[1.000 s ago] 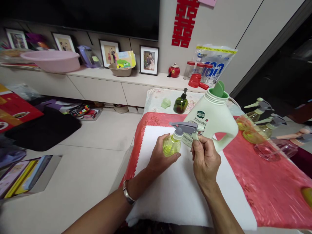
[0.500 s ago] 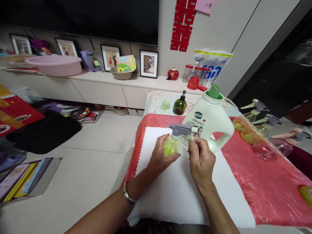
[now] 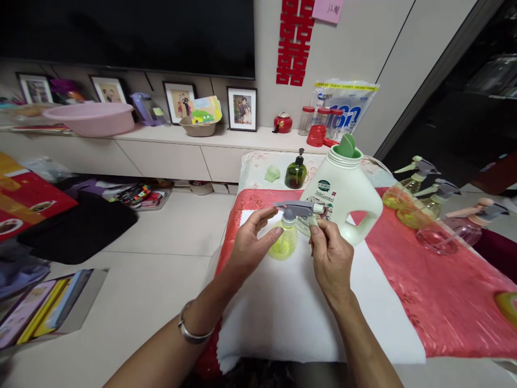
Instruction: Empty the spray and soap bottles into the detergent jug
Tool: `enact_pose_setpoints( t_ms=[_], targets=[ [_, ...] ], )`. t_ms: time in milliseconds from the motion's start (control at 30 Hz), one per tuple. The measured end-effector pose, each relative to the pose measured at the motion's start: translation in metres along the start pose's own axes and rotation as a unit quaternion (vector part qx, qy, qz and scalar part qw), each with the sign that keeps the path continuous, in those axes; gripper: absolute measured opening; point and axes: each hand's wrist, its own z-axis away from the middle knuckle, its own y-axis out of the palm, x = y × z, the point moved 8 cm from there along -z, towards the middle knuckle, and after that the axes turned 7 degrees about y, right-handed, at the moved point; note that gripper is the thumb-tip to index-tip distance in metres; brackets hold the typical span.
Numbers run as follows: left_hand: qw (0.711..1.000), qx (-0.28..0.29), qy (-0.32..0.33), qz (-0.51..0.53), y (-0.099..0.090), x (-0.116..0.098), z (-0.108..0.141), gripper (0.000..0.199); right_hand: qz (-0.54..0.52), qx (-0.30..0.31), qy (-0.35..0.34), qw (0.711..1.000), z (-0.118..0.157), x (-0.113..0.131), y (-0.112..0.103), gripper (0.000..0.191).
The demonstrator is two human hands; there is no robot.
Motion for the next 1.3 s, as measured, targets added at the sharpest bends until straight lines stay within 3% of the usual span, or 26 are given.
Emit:
enact_pose_setpoints(
  t_ms=[267,500,633,733,833,1067,1300],
  targets=[
    [0.976,0.116,-0.002,0.183,0.024,0.014,-0.019,0.034,-0.036,0.029,0.013,0.999,-0.002,0.006,0.003,0.036],
    [0.982,0.09,0.024,0.167,0.028,0.019,-0.021,0.037,-0.128,0.012,0.117,0.985,0.002,-0.015,0.008,0.053],
    [0.983,0.086,0.041,0.157,0.029,0.021,-0.018,0.035,-0.204,-0.011,0.215,0.955,0.026,-0.041,0.022,0.077],
    [0.984,0.082,0.042,0.151,0.029,0.022,-0.017,0.034,-0.232,0.002,0.263,0.936,0.047,-0.048,0.037,0.071],
    [0.984,0.08,0.043,0.152,0.028,0.022,-0.015,0.033,-0.234,0.001,0.257,0.938,0.052,-0.04,0.044,0.068],
    [0.986,0.066,0.059,0.139,0.029,0.022,-0.011,0.029,-0.223,0.014,0.209,0.952,0.024,-0.012,0.057,0.067],
    [0.989,0.043,0.034,0.139,0.027,0.027,-0.01,0.033,-0.252,0.039,0.192,0.948,0.014,-0.015,0.069,0.062]
  ],
)
